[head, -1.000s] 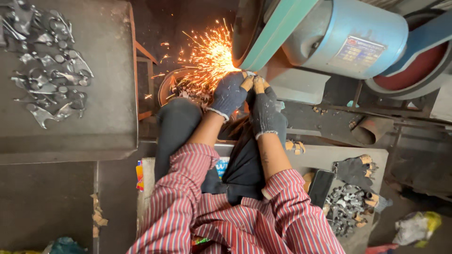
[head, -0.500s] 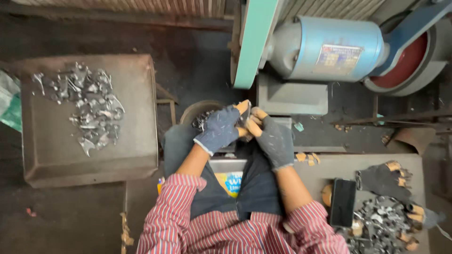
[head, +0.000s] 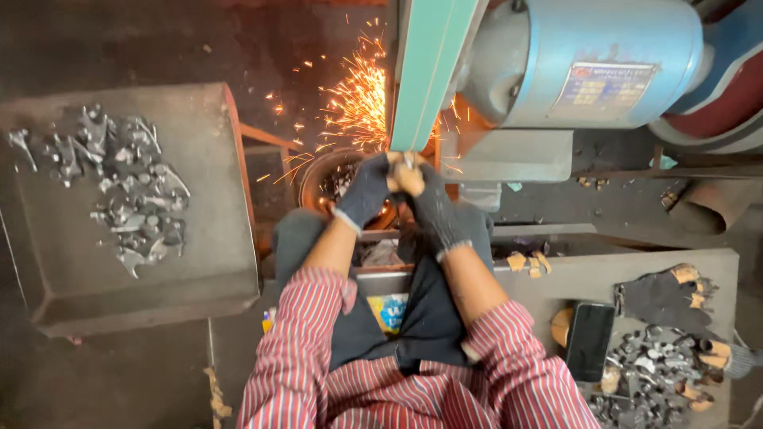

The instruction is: The person sits at a belt grinder and grinds small metal castings one at a time, holding each piece against the abrasive belt with both gloved hands until sparks fly, then places the finished piece into a tray and picks up the next rough casting to grind its edges.

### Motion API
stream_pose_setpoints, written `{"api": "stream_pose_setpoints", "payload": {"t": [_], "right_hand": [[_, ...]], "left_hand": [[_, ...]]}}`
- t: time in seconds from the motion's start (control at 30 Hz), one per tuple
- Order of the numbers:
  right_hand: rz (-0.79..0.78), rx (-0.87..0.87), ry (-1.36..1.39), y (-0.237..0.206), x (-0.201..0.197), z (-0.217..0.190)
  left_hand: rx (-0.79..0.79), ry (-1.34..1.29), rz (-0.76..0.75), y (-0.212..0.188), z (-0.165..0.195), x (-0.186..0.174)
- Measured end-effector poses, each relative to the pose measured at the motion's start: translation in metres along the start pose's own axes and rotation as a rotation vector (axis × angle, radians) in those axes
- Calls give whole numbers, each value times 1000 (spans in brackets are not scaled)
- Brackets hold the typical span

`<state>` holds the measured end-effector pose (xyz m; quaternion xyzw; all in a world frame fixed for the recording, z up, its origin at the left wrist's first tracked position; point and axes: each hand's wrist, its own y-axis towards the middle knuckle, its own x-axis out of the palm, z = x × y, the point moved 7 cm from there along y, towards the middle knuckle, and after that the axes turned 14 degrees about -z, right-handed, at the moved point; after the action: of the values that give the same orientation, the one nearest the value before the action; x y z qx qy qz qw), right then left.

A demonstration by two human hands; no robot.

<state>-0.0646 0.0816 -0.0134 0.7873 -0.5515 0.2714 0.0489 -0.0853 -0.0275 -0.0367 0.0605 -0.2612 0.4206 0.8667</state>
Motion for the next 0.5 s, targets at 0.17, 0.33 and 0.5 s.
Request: {"api": "stream_pose_setpoints", "payload": {"t": [0.17, 0.33, 0.5], "right_hand": [[-77, 68, 10, -11, 9, -3], [-127, -22, -92, -14, 37, -50], [-174, -269, -948, -75, 86, -146]], "left_hand": [[104, 186, -105, -15, 29, 25], [142, 281, -63, -14, 64, 30], [150, 1305, 72, -67, 110, 72]]}}
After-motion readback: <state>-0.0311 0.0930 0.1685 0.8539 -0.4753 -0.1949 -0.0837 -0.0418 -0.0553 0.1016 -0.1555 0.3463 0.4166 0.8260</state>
